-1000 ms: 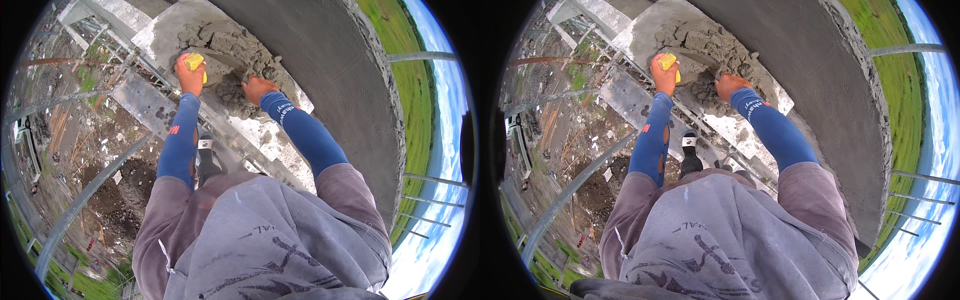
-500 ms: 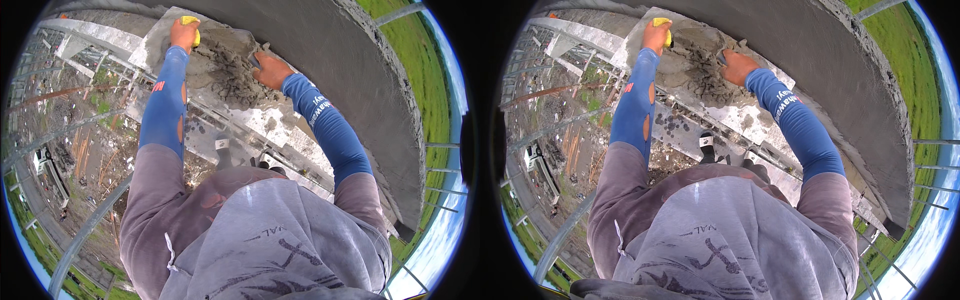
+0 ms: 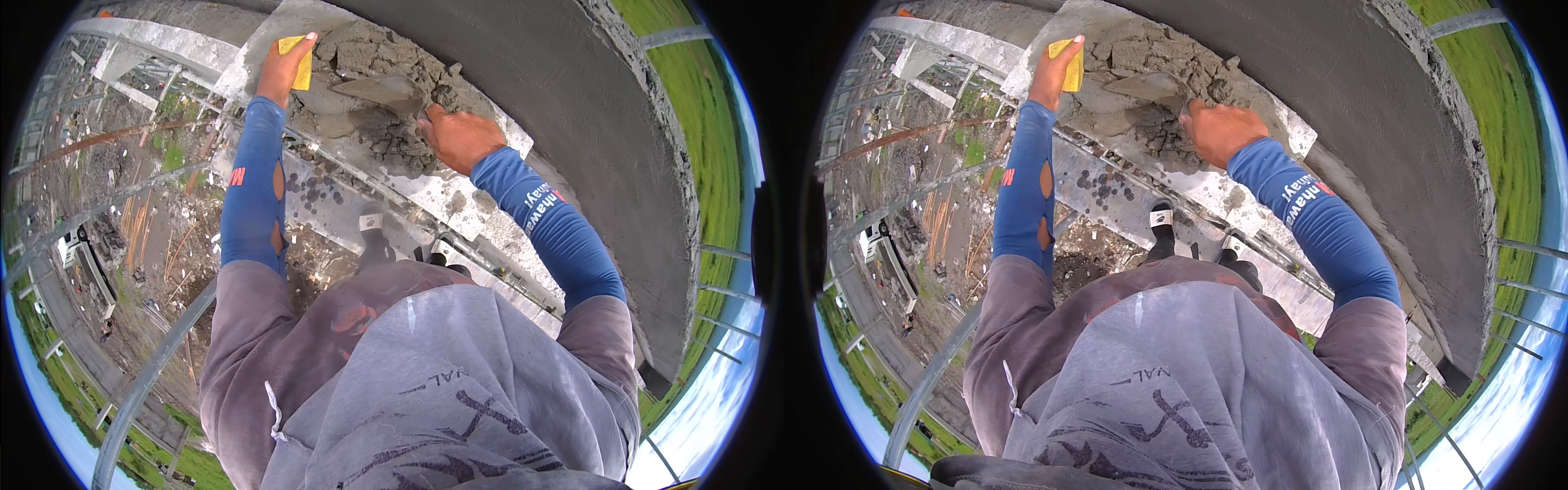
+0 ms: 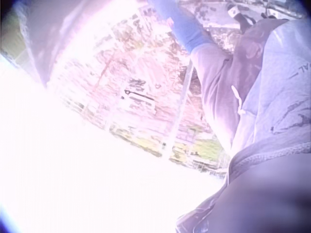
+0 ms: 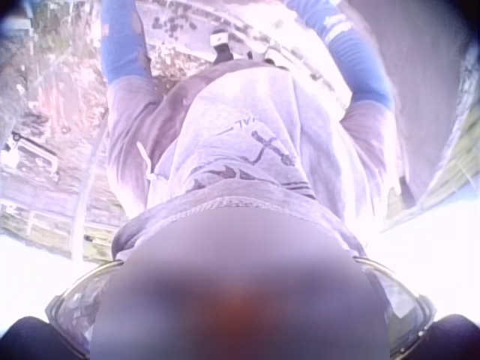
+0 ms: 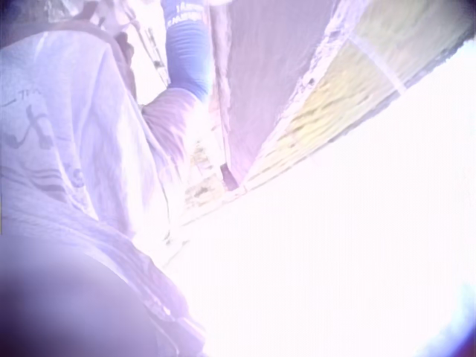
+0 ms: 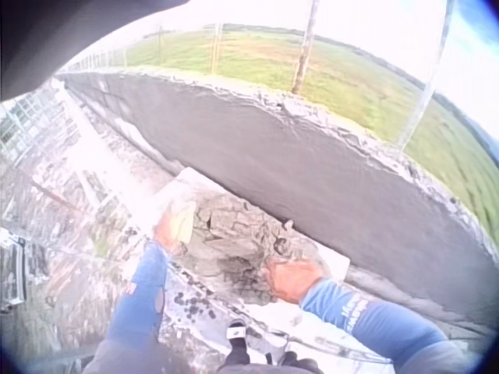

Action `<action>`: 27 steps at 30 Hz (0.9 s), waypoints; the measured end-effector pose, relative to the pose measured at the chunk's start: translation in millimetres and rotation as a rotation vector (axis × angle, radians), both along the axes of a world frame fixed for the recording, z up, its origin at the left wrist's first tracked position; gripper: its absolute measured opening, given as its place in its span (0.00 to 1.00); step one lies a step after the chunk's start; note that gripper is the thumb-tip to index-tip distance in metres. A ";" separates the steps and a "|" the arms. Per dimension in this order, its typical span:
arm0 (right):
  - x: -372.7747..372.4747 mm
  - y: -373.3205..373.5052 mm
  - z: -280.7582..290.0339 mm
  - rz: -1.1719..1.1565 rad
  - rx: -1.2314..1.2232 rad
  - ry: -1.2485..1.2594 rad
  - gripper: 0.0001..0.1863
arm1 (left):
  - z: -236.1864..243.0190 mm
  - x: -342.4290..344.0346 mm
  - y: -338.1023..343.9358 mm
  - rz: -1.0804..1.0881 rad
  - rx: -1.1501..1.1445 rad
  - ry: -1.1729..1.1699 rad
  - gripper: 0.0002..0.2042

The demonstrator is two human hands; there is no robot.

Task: The person scoops wet cement from a bucket with a trowel and spreads it onto a concrete surface. They repeatedly smooth the cement and use a yellow sponge to wipe the surface, working along a linear section of the structure.

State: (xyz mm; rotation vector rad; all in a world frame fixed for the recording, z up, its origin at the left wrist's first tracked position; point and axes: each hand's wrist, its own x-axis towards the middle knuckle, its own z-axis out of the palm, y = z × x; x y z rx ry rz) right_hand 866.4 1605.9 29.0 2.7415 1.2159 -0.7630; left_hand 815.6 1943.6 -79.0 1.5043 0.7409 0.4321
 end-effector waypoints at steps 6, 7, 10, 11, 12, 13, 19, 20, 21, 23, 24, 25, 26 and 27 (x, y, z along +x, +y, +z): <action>-3.1 107.7 -20.5 0.288 -0.049 -0.157 0.20 | -72.9 -88.6 -27.8 0.087 0.128 0.186 0.29; -7.8 133.4 -36.6 0.304 0.006 -0.138 0.20 | -84.2 -84.2 -37.9 0.105 0.139 0.193 0.28; -23.6 159.9 -88.7 0.230 0.044 -0.031 0.22 | -106.8 -86.4 -53.8 0.274 0.093 0.164 0.26; -24.4 160.5 -103.4 0.196 0.055 0.024 0.22 | -111.3 -85.9 -55.3 0.370 0.109 0.065 0.25; -30.6 161.9 -116.1 0.138 0.028 0.075 0.23 | -114.3 -87.5 -56.1 0.448 0.094 -0.008 0.26; -32.9 162.8 -123.8 0.097 0.081 0.112 0.23 | -116.3 -89.7 -55.9 0.517 0.062 0.042 0.26; -9.3 147.3 -66.6 -0.040 0.143 0.138 0.27 | -119.5 -99.4 -63.0 0.583 -0.199 0.026 0.24; -2.2 137.8 -50.1 -0.035 0.155 0.124 0.27 | -119.4 -98.1 -69.2 0.595 -0.179 -0.051 0.21; 4.7 123.5 -36.5 -0.014 0.151 0.106 0.27 | -118.9 -93.7 -72.1 0.556 -0.186 -0.045 0.20; 10.1 89.6 -26.9 -0.020 0.095 0.049 0.27 | -118.9 -88.8 -80.3 0.491 -0.214 -0.036 0.18; 4.7 76.3 -35.7 -0.050 0.028 0.079 0.27 | -119.5 -85.1 -81.8 0.521 -0.191 -0.015 0.15; -4.4 66.0 -51.2 -0.074 0.002 0.083 0.27 | -120.4 -83.8 -82.7 0.565 -0.217 -0.020 0.15; -10.7 60.2 -70.4 -0.112 -0.048 0.087 0.26 | -121.8 -81.5 -83.7 0.569 -0.254 -0.039 0.15; -19.7 63.6 -94.9 -0.171 0.015 0.091 0.27 | -123.3 -81.6 -84.5 0.592 -0.282 -0.048 0.15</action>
